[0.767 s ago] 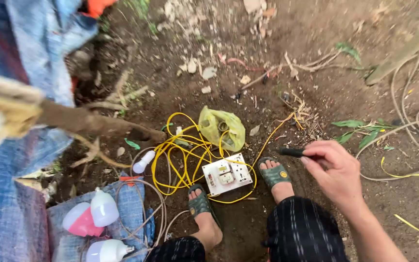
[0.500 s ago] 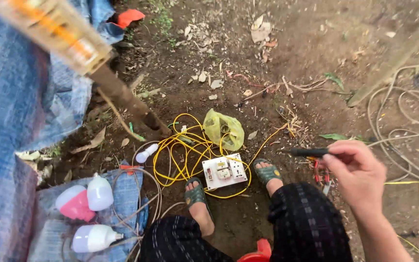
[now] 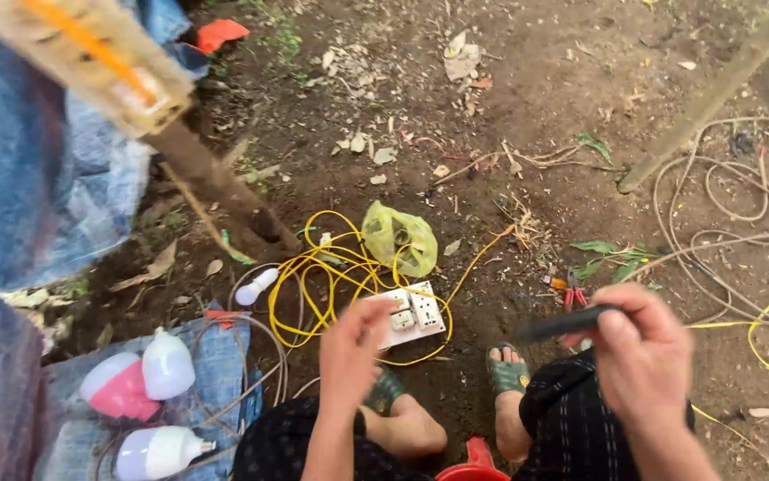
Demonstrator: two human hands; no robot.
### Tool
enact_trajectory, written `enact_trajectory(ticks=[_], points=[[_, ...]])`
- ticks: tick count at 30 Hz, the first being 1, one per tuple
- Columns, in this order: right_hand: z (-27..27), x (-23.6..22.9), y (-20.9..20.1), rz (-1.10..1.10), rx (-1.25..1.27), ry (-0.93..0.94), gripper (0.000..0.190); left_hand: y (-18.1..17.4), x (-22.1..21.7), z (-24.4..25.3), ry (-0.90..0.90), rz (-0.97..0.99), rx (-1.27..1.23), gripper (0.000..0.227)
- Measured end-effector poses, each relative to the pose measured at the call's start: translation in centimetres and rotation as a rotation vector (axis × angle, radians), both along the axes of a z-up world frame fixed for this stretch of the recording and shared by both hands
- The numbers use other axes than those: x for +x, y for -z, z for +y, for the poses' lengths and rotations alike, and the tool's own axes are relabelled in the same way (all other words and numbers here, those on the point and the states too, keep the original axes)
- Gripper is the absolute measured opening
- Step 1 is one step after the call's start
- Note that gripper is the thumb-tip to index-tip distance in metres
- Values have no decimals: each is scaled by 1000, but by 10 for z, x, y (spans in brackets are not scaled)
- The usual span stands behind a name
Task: Inspecting and repairing an outdoor electrical socket panel using a screwdriver.
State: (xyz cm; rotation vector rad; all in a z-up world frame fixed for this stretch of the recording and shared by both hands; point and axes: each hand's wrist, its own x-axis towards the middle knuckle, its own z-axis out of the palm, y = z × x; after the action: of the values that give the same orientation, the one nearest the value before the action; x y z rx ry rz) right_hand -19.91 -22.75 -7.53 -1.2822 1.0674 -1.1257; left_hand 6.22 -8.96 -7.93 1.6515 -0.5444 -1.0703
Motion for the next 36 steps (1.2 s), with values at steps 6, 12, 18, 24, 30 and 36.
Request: enact_trajectory(ticks=[6,12,18,24,30,36], points=[[-36,-7,79,-168,253,6,11,241,42,-49,-262,-84,425,34],[-66,9,87,-250,210,-113,11,417,65,-18,55,-571,804,43],[-87,2,101,-217,179,-145,23,409,92,-41,-192,-172,975,59],[-111,10,111,-207,240,-89,12,402,95,-53,-340,68,986,53],[-118,9,122,-116,273,-58,11,411,83,-59,-433,160,992,52],[-122,5,120,-40,332,-4,8,380,73,-69,-507,243,820,37]])
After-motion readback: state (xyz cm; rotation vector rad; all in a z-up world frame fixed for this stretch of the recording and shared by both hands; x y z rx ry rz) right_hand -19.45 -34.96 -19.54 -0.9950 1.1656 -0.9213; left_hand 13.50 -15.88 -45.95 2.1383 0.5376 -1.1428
